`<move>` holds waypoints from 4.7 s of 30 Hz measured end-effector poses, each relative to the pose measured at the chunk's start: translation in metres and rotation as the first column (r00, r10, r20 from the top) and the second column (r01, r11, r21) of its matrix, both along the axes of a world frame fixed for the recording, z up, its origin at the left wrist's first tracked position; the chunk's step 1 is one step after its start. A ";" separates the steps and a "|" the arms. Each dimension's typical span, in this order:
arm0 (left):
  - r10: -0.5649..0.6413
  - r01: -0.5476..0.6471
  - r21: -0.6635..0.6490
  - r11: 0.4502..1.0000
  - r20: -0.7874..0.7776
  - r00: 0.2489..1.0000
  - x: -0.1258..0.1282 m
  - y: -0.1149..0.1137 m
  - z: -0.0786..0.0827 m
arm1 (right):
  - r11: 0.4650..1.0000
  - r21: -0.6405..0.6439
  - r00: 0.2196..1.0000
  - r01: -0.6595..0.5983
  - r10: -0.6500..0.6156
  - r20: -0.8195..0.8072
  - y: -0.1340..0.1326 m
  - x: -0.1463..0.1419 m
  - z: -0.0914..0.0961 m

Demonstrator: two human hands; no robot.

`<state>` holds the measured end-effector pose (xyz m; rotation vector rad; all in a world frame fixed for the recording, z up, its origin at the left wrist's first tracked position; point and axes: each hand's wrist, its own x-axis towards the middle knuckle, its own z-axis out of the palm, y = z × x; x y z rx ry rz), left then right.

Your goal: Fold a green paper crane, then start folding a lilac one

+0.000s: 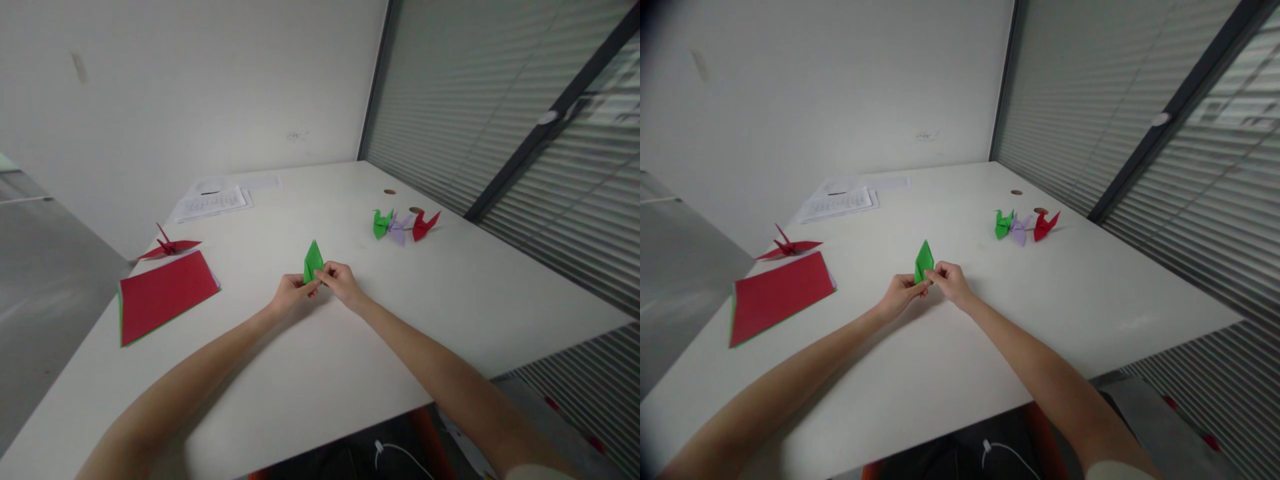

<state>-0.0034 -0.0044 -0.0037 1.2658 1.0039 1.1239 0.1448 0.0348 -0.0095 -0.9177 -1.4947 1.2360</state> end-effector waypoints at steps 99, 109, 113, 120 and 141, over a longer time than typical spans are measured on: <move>0.059 -0.029 -0.074 0.997 0.445 0.893 0.002 0.002 -0.004 | 0.988 0.093 0.992 0.120 -0.116 -0.050 0.006 0.004 -0.004; 0.040 -0.052 0.023 0.998 0.347 0.937 -0.001 0.006 -0.006 | 0.997 0.077 0.999 0.022 -0.020 -0.027 0.004 -0.001 -0.005; 0.050 -0.066 0.039 0.997 0.321 0.946 -0.001 0.007 -0.009 | 0.997 0.076 1.000 0.004 -0.002 -0.019 0.005 0.001 -0.007; 0.064 -0.086 0.072 0.994 0.263 0.963 -0.002 0.010 -0.017 | 0.983 0.163 0.995 0.087 -0.093 0.030 0.005 0.003 -0.008; 0.285 -0.308 0.133 0.942 0.164 0.944 -0.006 0.010 -0.005 | 0.965 0.257 0.998 0.060 -0.055 -0.029 0.001 -0.001 -0.013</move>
